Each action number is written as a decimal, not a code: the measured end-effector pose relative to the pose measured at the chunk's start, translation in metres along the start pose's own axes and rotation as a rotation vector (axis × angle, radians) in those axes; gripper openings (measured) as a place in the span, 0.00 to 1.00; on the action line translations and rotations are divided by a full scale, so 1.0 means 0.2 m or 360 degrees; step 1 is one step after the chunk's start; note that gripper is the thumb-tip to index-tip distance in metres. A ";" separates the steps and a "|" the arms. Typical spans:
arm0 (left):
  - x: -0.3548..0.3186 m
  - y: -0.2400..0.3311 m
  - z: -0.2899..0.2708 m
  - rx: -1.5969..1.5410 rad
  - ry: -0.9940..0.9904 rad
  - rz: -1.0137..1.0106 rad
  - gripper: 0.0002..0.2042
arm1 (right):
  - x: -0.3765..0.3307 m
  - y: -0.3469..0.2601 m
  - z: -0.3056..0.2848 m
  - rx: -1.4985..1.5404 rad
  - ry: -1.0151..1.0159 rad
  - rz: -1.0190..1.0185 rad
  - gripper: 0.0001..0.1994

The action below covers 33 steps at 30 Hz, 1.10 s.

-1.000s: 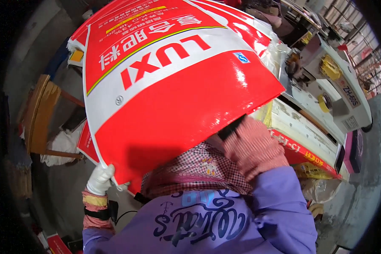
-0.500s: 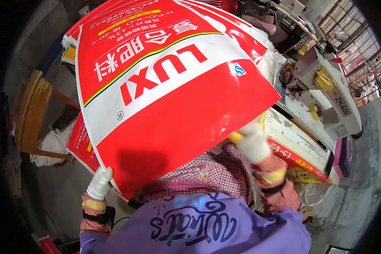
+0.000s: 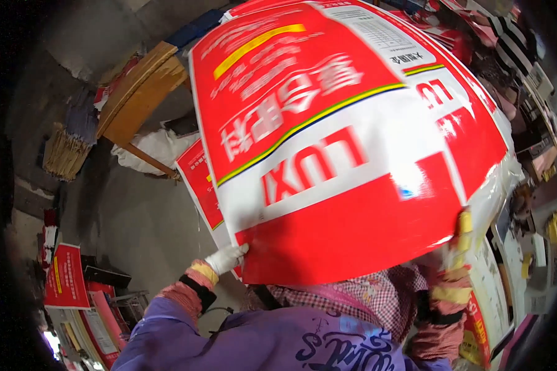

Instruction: Sewing large red and white fertilizer bags using an industrial sewing machine.

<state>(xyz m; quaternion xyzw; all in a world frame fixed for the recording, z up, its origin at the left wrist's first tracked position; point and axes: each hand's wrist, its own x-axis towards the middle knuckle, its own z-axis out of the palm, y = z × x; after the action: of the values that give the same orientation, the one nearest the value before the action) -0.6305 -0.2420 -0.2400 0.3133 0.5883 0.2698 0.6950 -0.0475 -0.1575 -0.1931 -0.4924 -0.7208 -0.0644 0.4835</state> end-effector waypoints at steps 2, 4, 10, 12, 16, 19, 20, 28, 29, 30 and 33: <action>0.03 -0.48 -0.31 0.0308 0.0308 0.0107 0.14 | 0.25 -0.63 0.21 0.0347 -0.0582 0.0581 0.26; 0.03 -0.55 -0.32 -0.0288 0.0794 -0.0104 0.11 | 0.30 -0.85 0.42 0.0733 -0.0747 0.1234 0.12; -0.03 -0.99 -0.48 0.0456 0.1715 0.0045 0.09 | -0.09 -0.58 1.18 0.0880 -0.1131 0.1545 0.14; -0.05 -0.59 -0.22 0.1204 0.1546 -0.0648 0.10 | -0.14 -0.42 1.26 0.1363 -0.1121 0.2004 0.16; 0.05 -0.66 -0.24 0.1385 0.1499 -0.0890 0.14 | -0.23 -0.15 1.28 0.2284 -0.0899 0.2555 0.14; 0.11 -0.79 -0.33 0.1599 0.1400 -0.0826 0.14 | 0.21 -0.73 1.04 0.1612 -0.0423 0.2589 0.12; 0.15 -0.83 -0.39 0.1724 0.1341 -0.0767 0.14 | 0.24 -0.78 0.98 0.1631 -0.0429 0.2559 0.11; 0.29 -0.36 -0.34 0.1476 0.1359 -0.0600 0.12 | 0.11 -0.85 -0.02 0.1717 -0.0323 0.2358 0.05; 0.27 -0.41 -0.40 0.1400 0.1348 -0.0540 0.13 | 0.15 -0.84 -0.04 0.1318 -0.0453 0.2563 0.06; 0.25 -0.43 -0.40 0.1408 0.1325 -0.0540 0.13 | 0.06 -0.75 -0.11 0.1373 -0.0746 0.2218 0.09; 0.30 -0.41 -0.38 0.1382 0.1368 -0.0643 0.14 | 0.10 -0.82 -0.16 0.1062 -0.0686 0.1810 0.14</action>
<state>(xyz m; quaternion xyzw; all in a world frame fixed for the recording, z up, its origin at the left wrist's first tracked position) -0.6955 -0.2418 -0.3490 0.3132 0.9173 -0.0278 0.2443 -0.1546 -0.2462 -0.0982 -0.6207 -0.4119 0.5233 0.4138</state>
